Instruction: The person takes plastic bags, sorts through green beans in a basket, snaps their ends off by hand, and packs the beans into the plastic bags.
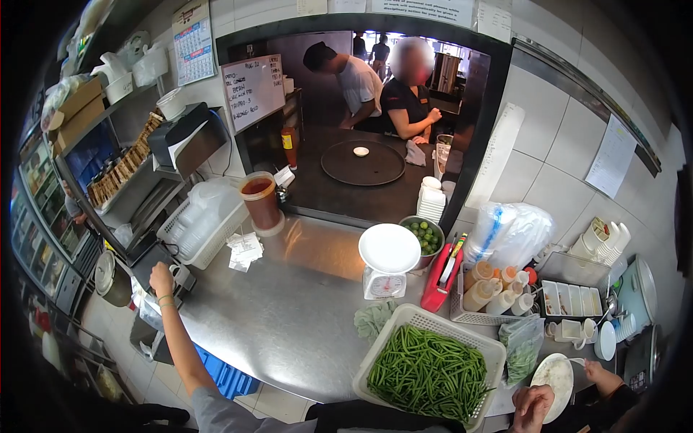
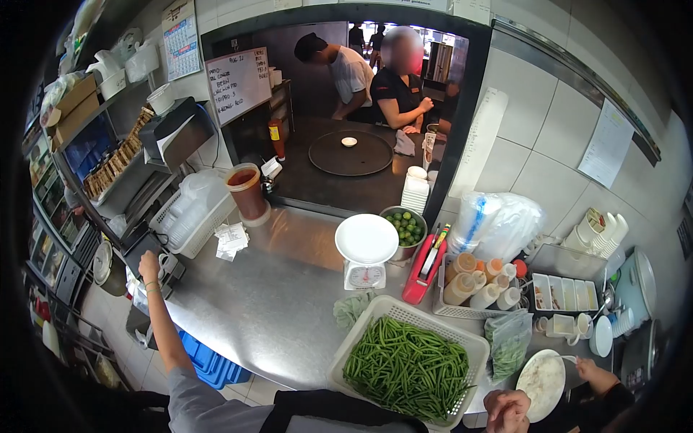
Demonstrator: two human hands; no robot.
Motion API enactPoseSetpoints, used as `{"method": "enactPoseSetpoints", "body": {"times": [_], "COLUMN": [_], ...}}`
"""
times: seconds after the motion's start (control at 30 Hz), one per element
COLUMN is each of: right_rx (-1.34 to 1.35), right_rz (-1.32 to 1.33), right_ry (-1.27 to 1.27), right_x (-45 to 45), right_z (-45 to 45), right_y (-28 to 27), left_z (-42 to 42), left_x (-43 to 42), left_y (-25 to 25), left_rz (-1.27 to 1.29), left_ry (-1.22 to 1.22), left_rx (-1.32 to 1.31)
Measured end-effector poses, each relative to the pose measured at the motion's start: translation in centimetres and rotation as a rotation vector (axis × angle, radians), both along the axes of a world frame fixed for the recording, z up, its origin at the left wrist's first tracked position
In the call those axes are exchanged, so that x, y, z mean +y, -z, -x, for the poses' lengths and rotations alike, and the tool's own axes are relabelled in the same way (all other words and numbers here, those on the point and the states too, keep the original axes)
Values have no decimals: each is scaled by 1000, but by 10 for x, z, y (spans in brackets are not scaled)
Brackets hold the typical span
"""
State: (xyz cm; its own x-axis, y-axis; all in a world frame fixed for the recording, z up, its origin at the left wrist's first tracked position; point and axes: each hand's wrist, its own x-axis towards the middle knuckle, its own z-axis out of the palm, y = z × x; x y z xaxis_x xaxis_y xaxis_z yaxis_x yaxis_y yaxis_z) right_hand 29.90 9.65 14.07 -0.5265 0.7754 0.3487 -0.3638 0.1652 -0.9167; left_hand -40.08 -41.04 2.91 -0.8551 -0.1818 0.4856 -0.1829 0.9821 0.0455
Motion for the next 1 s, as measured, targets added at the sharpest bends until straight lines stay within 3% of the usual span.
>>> {"method": "enactPoseSetpoints", "body": {"times": [0.23,0.33,0.4,0.43,0.5,0.67,0.7,0.8,0.83,0.9,1.0], "right_rx": [-49,79,149,132,119,128,132,140,140,148,160], "right_rz": [-22,57,51,11,-19,-3,-2,4,7,14,23], "right_ry": [32,-5,-55,-77,-100,-84,-77,-74,-74,-62,-54], "right_x": [2,11,11,10,9,10,9,9,8,7,7], "right_z": [-7,-6,-1,7,12,8,6,2,3,4,10], "right_y": [5,19,21,12,7,10,11,14,12,8,7], "left_z": [-14,-28,-24,-8,18,13,32,-8,-24,0,-50], "left_x": [-11,2,1,-19,-33,-11,-5,70,95,92,162], "left_y": [40,35,32,55,65,43,50,38,13,33,25], "left_rz": [155,-5,-173,-99,-167,-290,-217,-7,-60,-114,-160], "left_ry": [-34,65,22,144,86,-70,-135,-166,-117,585,828], "left_rx": [62,199,-121,-68,-149,-378,-550,-422,-563,-697,-819]}}
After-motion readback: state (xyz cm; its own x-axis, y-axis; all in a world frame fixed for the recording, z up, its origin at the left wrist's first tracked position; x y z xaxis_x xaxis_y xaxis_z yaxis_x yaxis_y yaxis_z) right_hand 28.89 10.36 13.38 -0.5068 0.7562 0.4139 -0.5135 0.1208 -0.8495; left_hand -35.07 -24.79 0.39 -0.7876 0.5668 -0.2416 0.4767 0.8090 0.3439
